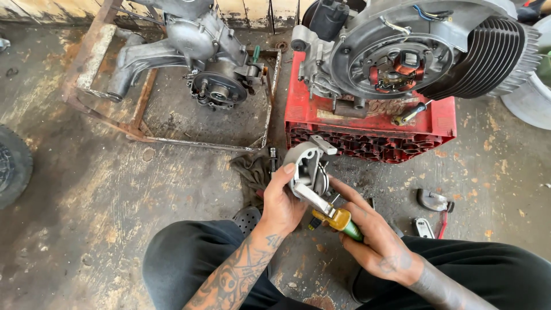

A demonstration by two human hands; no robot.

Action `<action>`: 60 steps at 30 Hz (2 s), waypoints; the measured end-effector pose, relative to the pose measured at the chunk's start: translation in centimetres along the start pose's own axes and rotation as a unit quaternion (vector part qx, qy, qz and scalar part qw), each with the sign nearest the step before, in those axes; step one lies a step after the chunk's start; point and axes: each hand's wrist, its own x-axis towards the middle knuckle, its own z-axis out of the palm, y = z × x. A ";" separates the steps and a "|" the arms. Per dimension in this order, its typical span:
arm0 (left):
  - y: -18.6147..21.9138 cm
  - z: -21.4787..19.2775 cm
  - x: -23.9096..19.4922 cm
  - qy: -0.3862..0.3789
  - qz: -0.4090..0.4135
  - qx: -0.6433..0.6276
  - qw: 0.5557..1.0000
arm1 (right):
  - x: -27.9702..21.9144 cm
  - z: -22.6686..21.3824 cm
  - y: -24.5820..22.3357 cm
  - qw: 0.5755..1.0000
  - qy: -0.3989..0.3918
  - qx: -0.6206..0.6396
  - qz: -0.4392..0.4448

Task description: The person walks to a workbench and picks up a pair of pliers, then sits on the floor to work on a metallic engine component. They use the pliers to manipulate and adjust small internal parts within the component, rotating it to access different angles.

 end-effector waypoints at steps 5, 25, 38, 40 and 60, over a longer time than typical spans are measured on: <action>-0.4 -0.5 0.3 -0.017 0.017 0.022 0.999 | 0.3 -0.1 -0.4 0.998 0.042 -0.016 -0.052; 3.3 1.5 1.6 -0.101 0.086 -0.045 0.990 | -0.6 1.3 -0.3 0.997 0.001 0.053 -0.056; 1.0 0.7 1.0 -0.046 0.019 0.051 0.997 | -0.2 0.5 -0.9 0.994 0.020 -0.041 -0.096; 1.2 0.1 1.5 0.008 0.029 0.067 0.997 | 0.0 0.5 -0.9 0.997 -0.007 -0.027 -0.075; 5.7 -1.6 3.8 0.037 0.189 0.047 0.980 | -0.3 -5.3 0.7 0.949 -0.079 -0.130 0.276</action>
